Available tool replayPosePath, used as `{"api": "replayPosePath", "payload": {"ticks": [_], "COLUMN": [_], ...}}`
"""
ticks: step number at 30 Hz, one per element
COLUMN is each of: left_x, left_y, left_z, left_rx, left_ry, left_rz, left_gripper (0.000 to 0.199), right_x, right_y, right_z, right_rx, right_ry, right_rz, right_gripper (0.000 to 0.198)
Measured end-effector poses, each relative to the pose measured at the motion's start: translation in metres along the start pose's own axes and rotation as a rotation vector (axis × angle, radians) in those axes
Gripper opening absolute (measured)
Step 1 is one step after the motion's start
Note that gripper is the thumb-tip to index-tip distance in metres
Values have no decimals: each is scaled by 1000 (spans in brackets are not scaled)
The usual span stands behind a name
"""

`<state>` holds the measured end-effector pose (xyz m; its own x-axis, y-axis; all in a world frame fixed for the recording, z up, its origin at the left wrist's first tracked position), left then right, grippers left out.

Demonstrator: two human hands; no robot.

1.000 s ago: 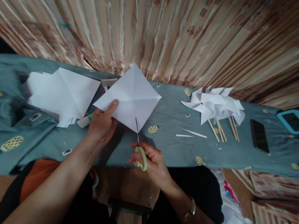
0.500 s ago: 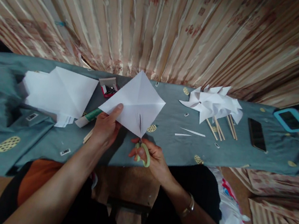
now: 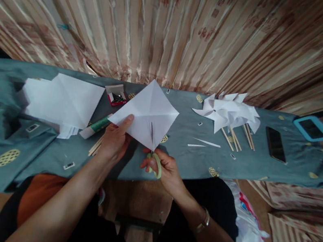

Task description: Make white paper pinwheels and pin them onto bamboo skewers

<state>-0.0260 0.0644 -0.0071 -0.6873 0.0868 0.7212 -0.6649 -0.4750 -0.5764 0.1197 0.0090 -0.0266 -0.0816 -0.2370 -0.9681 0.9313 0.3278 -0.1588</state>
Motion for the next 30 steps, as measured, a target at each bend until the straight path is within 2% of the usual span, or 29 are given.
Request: {"api": "replayPosePath", "payload": {"ticks": [15, 22, 30], "left_x": [0, 0, 1], "left_y": [0, -1, -2], "left_z": [0, 1, 1], "left_rx": [-2, 20, 16], "left_ry": [5, 15, 15], "left_rz": [6, 34, 40], "left_gripper": [10, 19, 18], "right_x": [6, 7, 7], "right_y": [-1, -1, 0], "right_z": [-1, -1, -1], "right_rx": [49, 63, 55], "right_ry": [-41, -44, -40], "right_rz": [-49, -42, -31], "right_gripper": [47, 47, 45]}}
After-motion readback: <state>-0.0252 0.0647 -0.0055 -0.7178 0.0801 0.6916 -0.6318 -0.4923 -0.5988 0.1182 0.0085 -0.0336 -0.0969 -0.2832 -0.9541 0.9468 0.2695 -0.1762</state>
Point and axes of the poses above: each hand's wrist, its own z-axis away from the middle knuckle, its own y-axis out of the back of the hand, x = y × z, the point moved 6 cm from there along -z, towards the middle knuckle, and after that the axes turned 1 degree about -y, right-handed, at the moved point
